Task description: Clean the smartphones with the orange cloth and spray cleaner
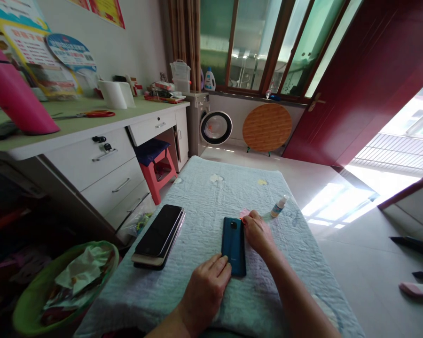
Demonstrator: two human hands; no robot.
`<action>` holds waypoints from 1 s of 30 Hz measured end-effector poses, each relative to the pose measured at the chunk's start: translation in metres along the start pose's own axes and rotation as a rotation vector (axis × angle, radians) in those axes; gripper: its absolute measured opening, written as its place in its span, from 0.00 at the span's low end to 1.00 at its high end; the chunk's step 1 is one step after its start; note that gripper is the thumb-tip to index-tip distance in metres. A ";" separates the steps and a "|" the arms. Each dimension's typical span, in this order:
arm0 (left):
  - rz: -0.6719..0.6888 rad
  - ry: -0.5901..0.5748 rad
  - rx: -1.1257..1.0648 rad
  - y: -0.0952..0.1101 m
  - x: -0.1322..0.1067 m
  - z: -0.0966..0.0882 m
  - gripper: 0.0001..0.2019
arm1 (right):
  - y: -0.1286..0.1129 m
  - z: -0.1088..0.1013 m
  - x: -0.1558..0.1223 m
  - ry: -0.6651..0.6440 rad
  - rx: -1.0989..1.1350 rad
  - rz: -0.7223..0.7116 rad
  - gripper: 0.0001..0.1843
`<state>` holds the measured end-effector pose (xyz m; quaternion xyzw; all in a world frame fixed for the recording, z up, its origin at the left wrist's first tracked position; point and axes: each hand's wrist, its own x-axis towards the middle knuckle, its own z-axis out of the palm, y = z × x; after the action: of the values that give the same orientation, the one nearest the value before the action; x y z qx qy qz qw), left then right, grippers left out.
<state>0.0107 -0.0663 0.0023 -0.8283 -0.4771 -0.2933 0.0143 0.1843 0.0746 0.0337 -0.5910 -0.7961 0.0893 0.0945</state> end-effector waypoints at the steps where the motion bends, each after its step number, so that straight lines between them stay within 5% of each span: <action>1: 0.006 0.001 0.005 0.000 0.000 0.000 0.13 | -0.002 0.002 -0.004 0.016 0.008 0.021 0.13; 21: 0.041 0.045 0.012 -0.005 0.001 0.002 0.12 | -0.015 -0.006 -0.116 -0.072 0.258 -0.030 0.12; 30: 0.046 0.102 0.001 -0.004 0.005 0.000 0.14 | -0.027 -0.020 -0.106 -0.072 0.383 -0.174 0.12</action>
<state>0.0089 -0.0602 0.0039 -0.8230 -0.4567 -0.3347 0.0458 0.1942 -0.0343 0.0551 -0.4877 -0.8155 0.2516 0.1837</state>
